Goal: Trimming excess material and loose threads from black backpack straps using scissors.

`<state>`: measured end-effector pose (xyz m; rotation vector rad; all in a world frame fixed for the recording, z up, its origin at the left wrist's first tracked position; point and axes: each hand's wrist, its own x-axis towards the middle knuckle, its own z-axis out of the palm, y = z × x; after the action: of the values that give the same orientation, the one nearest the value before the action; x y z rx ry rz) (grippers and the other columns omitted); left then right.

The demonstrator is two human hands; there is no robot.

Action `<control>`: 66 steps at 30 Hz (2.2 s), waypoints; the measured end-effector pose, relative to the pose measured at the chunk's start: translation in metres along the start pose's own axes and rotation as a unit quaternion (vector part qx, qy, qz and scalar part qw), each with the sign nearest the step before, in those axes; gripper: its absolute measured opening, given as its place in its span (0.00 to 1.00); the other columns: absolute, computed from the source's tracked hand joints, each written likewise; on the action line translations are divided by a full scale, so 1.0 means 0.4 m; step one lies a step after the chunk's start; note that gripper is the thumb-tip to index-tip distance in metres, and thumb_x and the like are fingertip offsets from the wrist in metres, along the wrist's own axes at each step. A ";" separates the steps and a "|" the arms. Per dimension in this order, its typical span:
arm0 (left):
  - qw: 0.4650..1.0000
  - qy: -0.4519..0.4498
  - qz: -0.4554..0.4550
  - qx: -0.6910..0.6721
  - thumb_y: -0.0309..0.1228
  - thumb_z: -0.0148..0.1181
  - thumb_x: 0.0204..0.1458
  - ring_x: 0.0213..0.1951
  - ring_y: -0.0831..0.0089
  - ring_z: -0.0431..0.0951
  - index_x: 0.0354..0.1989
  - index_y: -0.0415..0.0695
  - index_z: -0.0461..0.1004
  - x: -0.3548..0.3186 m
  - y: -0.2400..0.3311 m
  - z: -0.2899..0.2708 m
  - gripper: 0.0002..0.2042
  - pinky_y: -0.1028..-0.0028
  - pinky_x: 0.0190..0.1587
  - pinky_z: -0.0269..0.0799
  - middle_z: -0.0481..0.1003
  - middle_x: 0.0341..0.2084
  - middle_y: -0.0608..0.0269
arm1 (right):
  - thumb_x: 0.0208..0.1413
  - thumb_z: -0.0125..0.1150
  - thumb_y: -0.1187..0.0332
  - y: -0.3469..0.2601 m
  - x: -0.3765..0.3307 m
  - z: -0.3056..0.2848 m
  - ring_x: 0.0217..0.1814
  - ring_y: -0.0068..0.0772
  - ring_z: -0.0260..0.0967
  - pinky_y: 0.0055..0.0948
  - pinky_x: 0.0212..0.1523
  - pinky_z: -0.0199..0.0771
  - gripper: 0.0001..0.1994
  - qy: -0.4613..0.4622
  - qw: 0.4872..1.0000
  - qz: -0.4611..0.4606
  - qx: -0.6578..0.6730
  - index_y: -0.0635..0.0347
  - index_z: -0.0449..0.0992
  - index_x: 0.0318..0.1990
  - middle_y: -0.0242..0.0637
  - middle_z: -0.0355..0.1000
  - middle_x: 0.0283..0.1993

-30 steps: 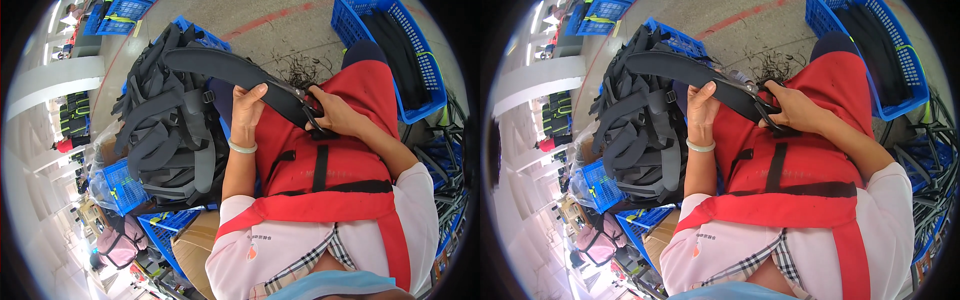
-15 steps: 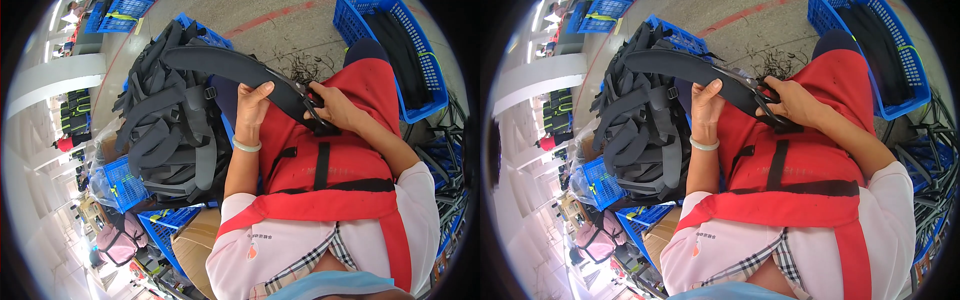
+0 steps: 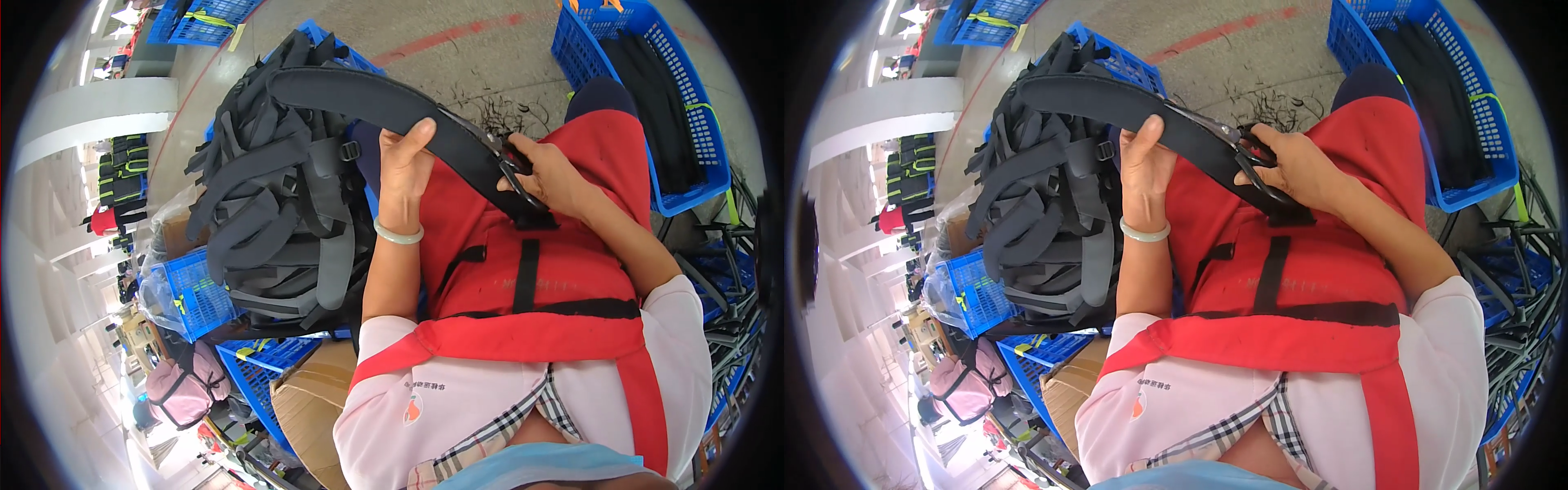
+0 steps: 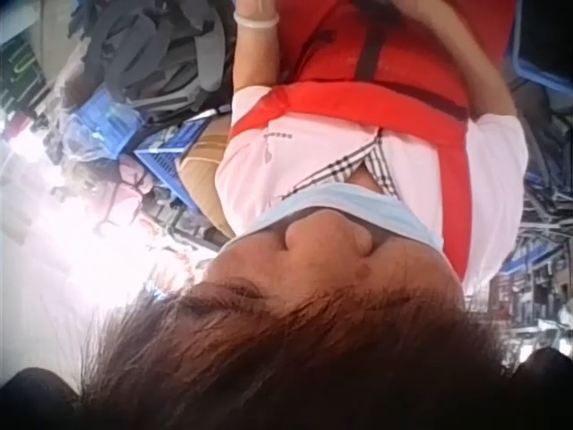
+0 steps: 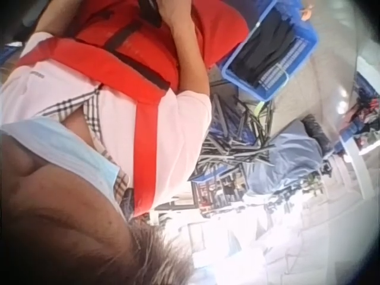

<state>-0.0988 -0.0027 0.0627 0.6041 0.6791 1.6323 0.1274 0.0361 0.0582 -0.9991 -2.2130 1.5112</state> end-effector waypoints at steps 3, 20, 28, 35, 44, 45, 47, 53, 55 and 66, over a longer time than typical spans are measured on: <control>0.998 -0.001 0.010 0.055 0.19 0.64 0.47 0.39 0.68 0.78 0.40 0.42 0.76 -0.008 -0.009 -0.007 0.11 0.67 0.48 0.73 0.78 0.35 0.61 | 0.45 0.70 0.49 -0.012 0.000 0.012 0.34 0.55 0.69 0.41 0.35 0.68 0.31 0.044 0.998 -0.025 -0.039 0.65 0.64 0.45 0.51 0.69 0.29; 1.000 0.003 -0.001 0.028 0.16 0.65 0.45 0.34 0.77 0.78 0.35 0.42 0.78 -0.026 -0.009 0.025 0.09 0.75 0.41 0.74 0.79 0.32 0.65 | 0.45 0.69 0.47 -0.072 0.008 -0.039 0.32 0.55 0.70 0.43 0.31 0.67 0.31 -0.035 0.998 0.024 -0.047 0.66 0.65 0.41 0.51 0.69 0.27; 0.999 -0.011 0.011 0.043 0.16 0.64 0.46 0.33 0.77 0.78 0.35 0.42 0.78 -0.026 -0.012 0.036 0.09 0.76 0.40 0.73 0.79 0.31 0.65 | 0.32 0.77 0.51 -0.032 0.006 -0.028 0.40 0.69 0.65 0.46 0.35 0.65 0.40 0.041 0.981 -0.169 -0.091 0.64 0.57 0.45 0.58 0.67 0.31; 0.999 0.004 -0.005 0.031 0.17 0.65 0.46 0.34 0.76 0.79 0.35 0.42 0.78 -0.033 -0.019 0.019 0.08 0.75 0.41 0.74 0.79 0.31 0.65 | 0.37 0.75 0.51 -0.064 0.002 -0.038 0.29 0.59 0.63 0.41 0.30 0.64 0.34 -0.068 0.997 -0.007 -0.031 0.64 0.59 0.40 0.52 0.64 0.25; 1.000 0.013 -0.020 0.010 0.18 0.64 0.46 0.35 0.75 0.79 0.37 0.42 0.78 -0.032 -0.024 0.011 0.09 0.73 0.43 0.74 0.79 0.33 0.64 | 0.48 0.69 0.53 -0.015 0.005 -0.005 0.23 0.31 0.60 0.34 0.24 0.60 0.24 -0.056 0.997 0.013 0.049 0.64 0.64 0.36 0.40 0.62 0.20; 1.000 0.010 -0.023 0.013 0.18 0.64 0.47 0.35 0.74 0.79 0.37 0.42 0.78 -0.031 -0.025 0.011 0.10 0.73 0.43 0.74 0.79 0.34 0.64 | 0.48 0.69 0.54 -0.007 0.003 0.001 0.22 0.28 0.60 0.32 0.23 0.60 0.23 -0.047 0.997 0.008 0.057 0.63 0.65 0.35 0.38 0.62 0.20; 1.000 0.006 -0.021 0.008 0.18 0.64 0.47 0.36 0.74 0.79 0.37 0.42 0.78 -0.029 -0.025 0.009 0.09 0.72 0.43 0.75 0.79 0.34 0.63 | 0.48 0.69 0.54 -0.002 -0.002 -0.002 0.22 0.25 0.59 0.31 0.23 0.59 0.23 -0.039 0.997 0.000 0.062 0.63 0.65 0.35 0.36 0.61 0.19; 0.998 -0.015 0.037 -0.042 0.17 0.62 0.48 0.38 0.73 0.79 0.38 0.41 0.77 0.014 0.047 0.035 0.09 0.70 0.46 0.75 0.79 0.35 0.62 | 0.45 0.72 0.55 -0.075 0.008 -0.053 0.23 0.30 0.61 0.32 0.25 0.62 0.25 -0.037 0.999 0.039 0.006 0.63 0.65 0.37 0.37 0.65 0.22; 0.998 -0.033 0.054 0.029 0.16 0.62 0.48 0.37 0.74 0.79 0.37 0.40 0.77 0.012 0.038 0.051 0.09 0.71 0.44 0.76 0.79 0.35 0.63 | 0.41 0.74 0.53 -0.099 0.007 -0.063 0.26 0.40 0.64 0.37 0.29 0.65 0.29 0.000 0.999 -0.023 -0.022 0.62 0.63 0.41 0.42 0.67 0.25; 0.999 -0.036 0.005 0.017 0.16 0.65 0.46 0.34 0.76 0.79 0.35 0.42 0.78 0.005 0.027 0.072 0.09 0.76 0.41 0.75 0.79 0.31 0.65 | 0.42 0.73 0.52 -0.104 0.007 -0.083 0.25 0.39 0.62 0.37 0.28 0.63 0.30 -0.039 0.996 -0.030 -0.074 0.62 0.61 0.41 0.41 0.62 0.22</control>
<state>-0.0860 0.0007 0.0905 0.6889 0.6530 1.6034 0.1285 0.0525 0.1091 -0.9202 -2.4177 1.3988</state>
